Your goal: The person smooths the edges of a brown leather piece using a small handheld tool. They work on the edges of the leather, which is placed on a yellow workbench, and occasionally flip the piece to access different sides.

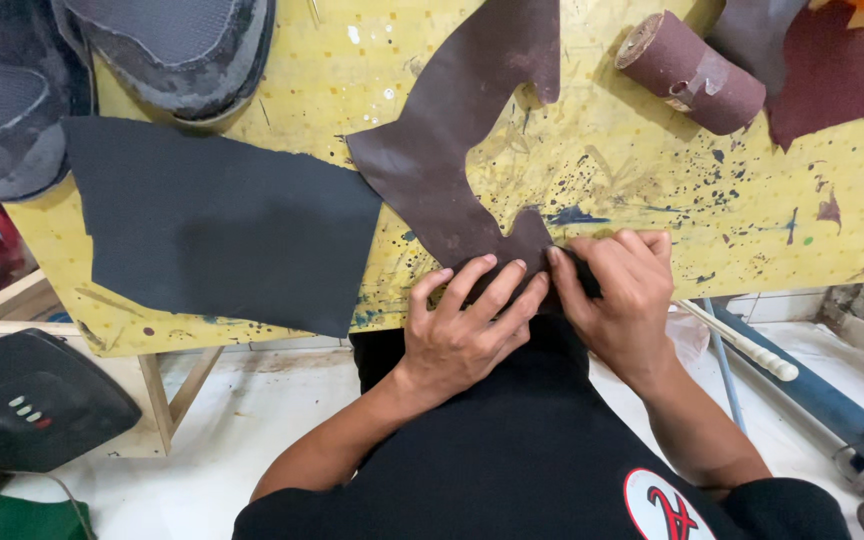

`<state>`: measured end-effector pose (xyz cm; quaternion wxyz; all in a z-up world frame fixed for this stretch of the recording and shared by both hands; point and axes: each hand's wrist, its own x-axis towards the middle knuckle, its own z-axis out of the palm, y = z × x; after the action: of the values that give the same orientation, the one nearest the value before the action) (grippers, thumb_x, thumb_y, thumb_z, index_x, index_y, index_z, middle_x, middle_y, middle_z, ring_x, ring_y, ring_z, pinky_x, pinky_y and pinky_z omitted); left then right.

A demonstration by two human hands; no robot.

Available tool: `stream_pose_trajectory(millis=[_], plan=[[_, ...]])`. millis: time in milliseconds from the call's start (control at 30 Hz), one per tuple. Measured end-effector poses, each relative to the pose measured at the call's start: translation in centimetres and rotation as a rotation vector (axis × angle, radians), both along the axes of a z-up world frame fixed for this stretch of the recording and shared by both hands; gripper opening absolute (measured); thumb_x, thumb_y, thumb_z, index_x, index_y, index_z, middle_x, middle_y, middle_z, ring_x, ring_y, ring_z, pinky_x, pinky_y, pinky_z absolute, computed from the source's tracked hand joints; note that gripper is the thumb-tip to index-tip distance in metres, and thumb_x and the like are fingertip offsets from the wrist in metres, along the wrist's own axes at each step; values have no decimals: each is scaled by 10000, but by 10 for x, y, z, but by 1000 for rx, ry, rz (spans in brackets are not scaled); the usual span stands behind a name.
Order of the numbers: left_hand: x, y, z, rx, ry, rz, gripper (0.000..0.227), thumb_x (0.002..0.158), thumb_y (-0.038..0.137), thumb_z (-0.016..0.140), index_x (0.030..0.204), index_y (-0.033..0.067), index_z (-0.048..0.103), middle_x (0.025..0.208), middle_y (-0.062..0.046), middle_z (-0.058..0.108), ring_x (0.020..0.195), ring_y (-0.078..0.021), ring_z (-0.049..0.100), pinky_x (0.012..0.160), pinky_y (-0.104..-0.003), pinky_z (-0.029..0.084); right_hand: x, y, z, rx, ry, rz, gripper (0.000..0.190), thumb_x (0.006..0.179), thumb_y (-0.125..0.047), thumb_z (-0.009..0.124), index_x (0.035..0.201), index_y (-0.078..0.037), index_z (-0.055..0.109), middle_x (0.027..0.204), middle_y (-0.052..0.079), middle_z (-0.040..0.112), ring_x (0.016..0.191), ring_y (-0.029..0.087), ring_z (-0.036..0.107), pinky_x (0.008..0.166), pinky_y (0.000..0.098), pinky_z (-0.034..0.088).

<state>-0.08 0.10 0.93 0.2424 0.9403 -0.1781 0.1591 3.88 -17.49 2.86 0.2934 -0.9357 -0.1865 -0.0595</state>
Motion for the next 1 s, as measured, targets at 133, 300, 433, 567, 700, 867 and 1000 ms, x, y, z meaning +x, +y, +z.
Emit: stream_pose_trajectory(millis=[133, 300, 433, 567, 700, 867, 1000], plan=[[1, -1, -1, -17, -15, -2, 275, 871, 248, 531, 1095, 278, 688, 1156, 53, 645, 1082, -184, 619, 922, -399, 417, 20, 12, -4, 7, -12, -8, 90, 909, -81, 728, 902, -10, 673, 720, 111, 615, 672, 331, 603, 696, 410, 413], [1, -1, 0, 23, -20, 4, 334, 870, 240, 520, 1160, 304, 673, 1147, 64, 640, 1072, -179, 620, 922, -395, 424, 7, 3, 3, 9, 62, -27, 108, 910, -96, 736, 911, -11, 670, 713, 110, 624, 694, 338, 616, 705, 405, 407], [-1, -1, 1, 22, -5, -2, 354, 873, 241, 521, 1191, 305, 662, 1156, 60, 638, 1082, -185, 616, 922, -401, 422, 12, 8, 2, 6, 65, -26, 104, 896, -95, 741, 901, -18, 673, 711, 109, 624, 681, 339, 610, 702, 414, 403], [1, 0, 3, -8, -20, -26, 276, 875, 230, 531, 1102, 268, 682, 1144, 38, 639, 1068, -202, 614, 910, -405, 417, 34, 15, 2, 30, 52, -52, 132, 953, -125, 744, 965, -26, 658, 805, 106, 653, 766, 318, 625, 696, 402, 407], [1, 0, 3, -86, -10, -8, 250, 896, 238, 526, 1084, 262, 689, 1119, 38, 650, 1044, -197, 622, 905, -392, 422, 18, -4, 9, 581, 365, -184, 365, 991, 0, 647, 1066, -57, 294, 871, 143, 626, 775, 203, 645, 629, 295, 454], [-5, 6, 30, -674, 222, -23, 171, 910, 227, 620, 1008, 136, 727, 971, -14, 706, 905, -236, 691, 826, -361, 496, -26, -13, 7, 686, 490, -118, 223, 808, -112, 764, 801, -37, 554, 529, 35, 551, 406, 86, 428, 384, 206, 321], [2, 6, 43, -1020, 515, 1, 140, 848, 124, 735, 973, 65, 710, 853, -50, 735, 776, -257, 730, 691, -341, 575, -30, -1, 16, 670, 569, -41, 109, 806, -106, 734, 819, -35, 653, 483, 16, 585, 379, 77, 412, 371, 189, 347]])
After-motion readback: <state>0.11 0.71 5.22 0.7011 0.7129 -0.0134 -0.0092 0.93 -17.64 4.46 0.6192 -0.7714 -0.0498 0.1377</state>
